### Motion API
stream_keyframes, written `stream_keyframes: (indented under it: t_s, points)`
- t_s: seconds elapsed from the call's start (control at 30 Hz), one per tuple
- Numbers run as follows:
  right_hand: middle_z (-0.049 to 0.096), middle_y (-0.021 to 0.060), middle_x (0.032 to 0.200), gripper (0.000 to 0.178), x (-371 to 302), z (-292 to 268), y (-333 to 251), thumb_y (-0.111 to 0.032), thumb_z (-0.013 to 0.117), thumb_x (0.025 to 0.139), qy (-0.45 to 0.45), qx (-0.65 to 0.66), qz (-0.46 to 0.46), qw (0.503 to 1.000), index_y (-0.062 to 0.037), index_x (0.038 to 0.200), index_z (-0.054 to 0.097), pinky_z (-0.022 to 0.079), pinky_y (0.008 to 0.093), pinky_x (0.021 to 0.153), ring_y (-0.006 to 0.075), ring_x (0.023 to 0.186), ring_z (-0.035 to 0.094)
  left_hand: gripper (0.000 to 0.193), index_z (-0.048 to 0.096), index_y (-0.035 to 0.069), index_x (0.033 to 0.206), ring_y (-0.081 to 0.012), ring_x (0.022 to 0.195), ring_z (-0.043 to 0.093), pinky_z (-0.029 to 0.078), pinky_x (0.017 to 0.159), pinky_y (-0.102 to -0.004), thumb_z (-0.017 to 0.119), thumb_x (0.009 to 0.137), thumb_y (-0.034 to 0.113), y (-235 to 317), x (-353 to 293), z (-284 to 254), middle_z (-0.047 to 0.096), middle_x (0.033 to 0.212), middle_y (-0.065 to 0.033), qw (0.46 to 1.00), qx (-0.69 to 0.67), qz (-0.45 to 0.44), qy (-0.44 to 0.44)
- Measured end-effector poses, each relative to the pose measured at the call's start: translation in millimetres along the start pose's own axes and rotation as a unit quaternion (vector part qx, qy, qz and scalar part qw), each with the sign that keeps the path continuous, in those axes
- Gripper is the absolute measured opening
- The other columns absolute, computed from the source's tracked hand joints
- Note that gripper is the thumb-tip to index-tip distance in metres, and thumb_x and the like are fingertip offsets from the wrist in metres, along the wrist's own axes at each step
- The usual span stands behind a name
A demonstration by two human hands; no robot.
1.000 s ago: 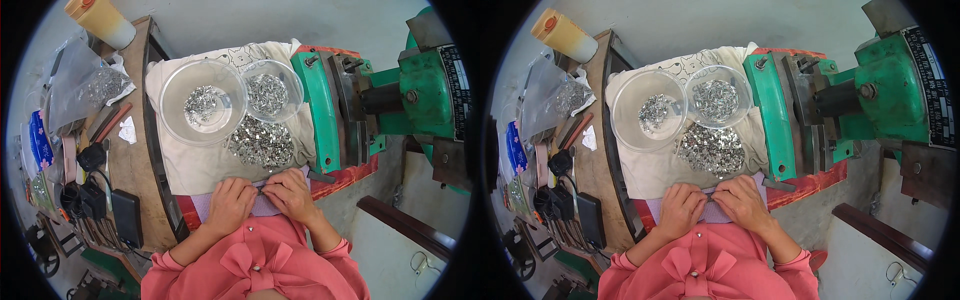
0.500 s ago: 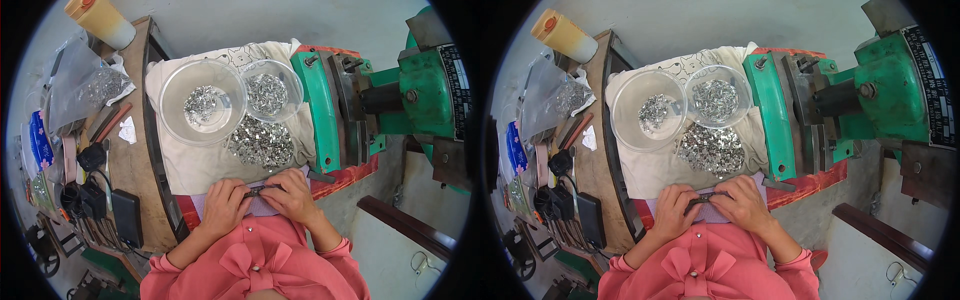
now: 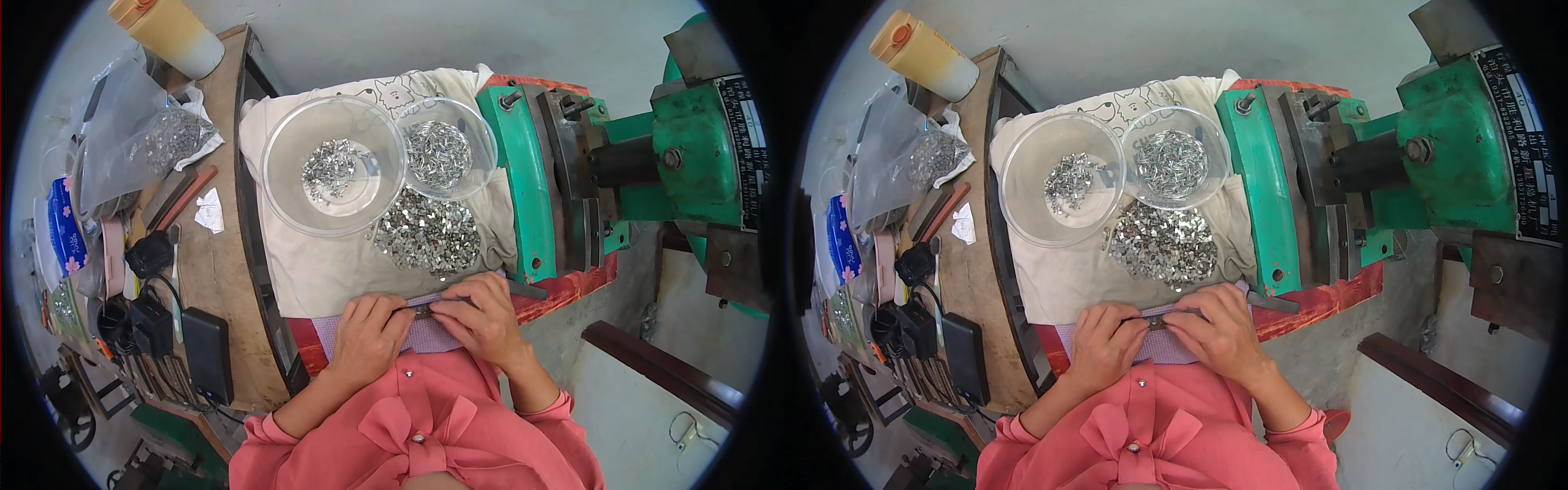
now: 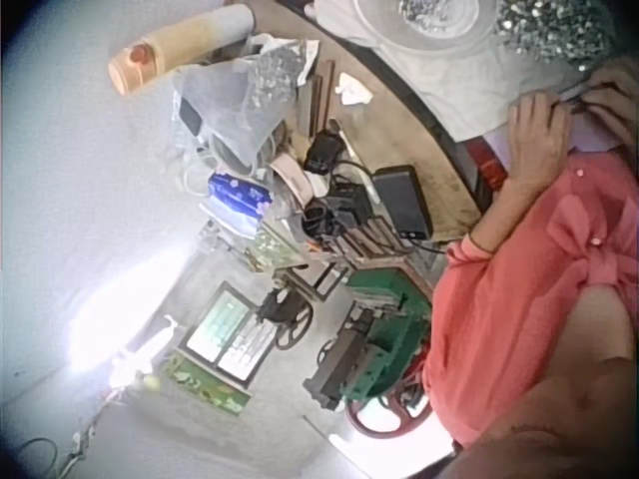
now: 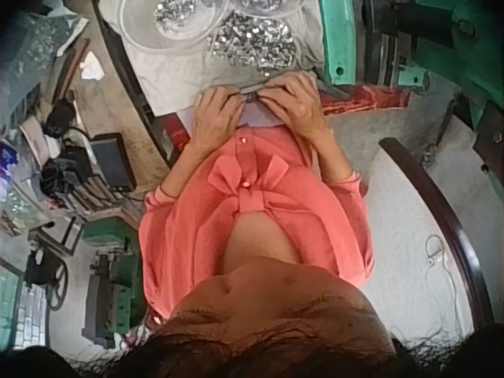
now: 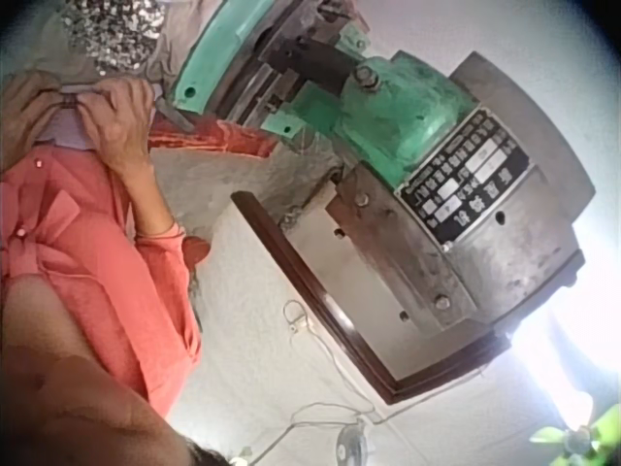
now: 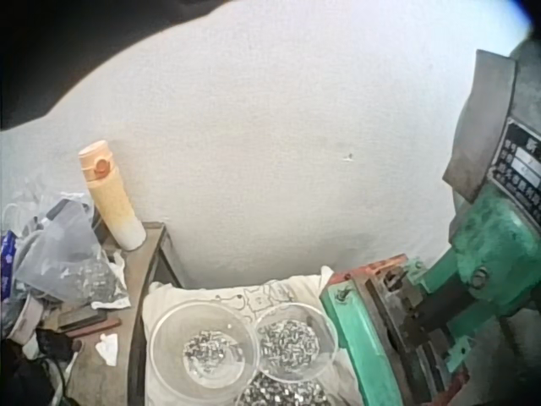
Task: The person picks small silver metal pieces from a bowl and places them into slots on a metal strip. They then use a green press machine to secure the pieces onto the strip. The person repeats this process, handling the metal pieces and the strip by hand.
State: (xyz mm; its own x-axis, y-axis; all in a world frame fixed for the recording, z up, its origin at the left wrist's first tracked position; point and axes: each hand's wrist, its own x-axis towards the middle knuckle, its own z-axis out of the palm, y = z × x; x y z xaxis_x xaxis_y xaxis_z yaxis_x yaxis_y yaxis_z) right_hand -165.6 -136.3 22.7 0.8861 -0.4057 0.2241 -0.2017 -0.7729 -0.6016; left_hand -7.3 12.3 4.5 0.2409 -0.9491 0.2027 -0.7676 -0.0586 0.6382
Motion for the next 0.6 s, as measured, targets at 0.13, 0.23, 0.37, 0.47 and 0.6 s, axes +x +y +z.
stream_keyframes:
  t_s: [0.13, 0.23, 0.37, 0.47, 0.6]
  points:
    - [0.063, 0.0003, 0.096, 0.024, -7.4, -3.3, 3.9, -0.008, 0.081, 0.071, 0.013, -0.014, 0.016, 1.000, -0.0130, 0.093, 0.073, 0.042, 0.0382, 0.086, 0.0218, 0.092, 0.060, 0.015, 0.067, 0.008, 0.093, -0.0218, 0.095, 0.059, 0.044, 0.081, -0.0364, 0.073, 0.081, 0.013, 1.4, 3.7, 1.5, 0.062, 0.100, -0.0032, 1.000, -0.005, 0.000, -0.008]
    - [0.063, 0.0000, 0.095, 0.024, -10.2, -1.4, 3.2, -0.008, 0.081, 0.071, 0.018, -0.009, 0.024, 1.000, -0.0131, 0.093, 0.073, 0.042, 0.0382, 0.086, 0.0215, 0.091, 0.060, 0.017, 0.066, 0.009, 0.092, -0.0230, 0.093, 0.060, 0.043, 0.079, -0.0371, 0.075, 0.078, 0.011, 3.3, 6.0, 4.6, 0.062, 0.098, -0.0031, 1.000, -0.016, -0.008, -0.003]
    - [0.063, -0.0003, 0.094, 0.024, -12.2, 2.8, 3.0, -0.008, 0.081, 0.070, 0.015, -0.011, 0.024, 1.000, -0.0130, 0.092, 0.073, 0.043, 0.0381, 0.086, 0.0213, 0.091, 0.060, 0.017, 0.065, 0.009, 0.090, -0.0239, 0.091, 0.059, 0.042, 0.077, -0.0377, 0.075, 0.078, 0.010, 4.5, 9.5, 7.2, 0.062, 0.097, -0.0031, 1.000, -0.015, -0.012, -0.006]
    - [0.063, -0.0004, 0.094, 0.024, -12.9, 4.6, 2.8, -0.007, 0.081, 0.071, 0.009, -0.008, 0.026, 1.000, -0.0130, 0.092, 0.072, 0.043, 0.0385, 0.086, 0.0214, 0.092, 0.060, 0.016, 0.064, 0.008, 0.090, -0.0245, 0.090, 0.058, 0.042, 0.077, -0.0380, 0.075, 0.078, 0.010, 6.6, 10.6, 9.0, 0.062, 0.098, -0.0035, 1.000, -0.020, -0.015, -0.004]
    - [0.063, -0.0003, 0.094, 0.024, -14.7, 7.9, 2.2, -0.008, 0.079, 0.071, 0.004, -0.019, 0.013, 1.000, -0.0129, 0.093, 0.073, 0.044, 0.0393, 0.088, 0.0219, 0.094, 0.060, 0.016, 0.064, 0.008, 0.090, -0.0250, 0.091, 0.058, 0.042, 0.078, -0.0383, 0.075, 0.078, 0.010, 6.4, 8.7, 8.1, 0.062, 0.098, -0.0044, 1.000, -0.021, -0.016, -0.008]
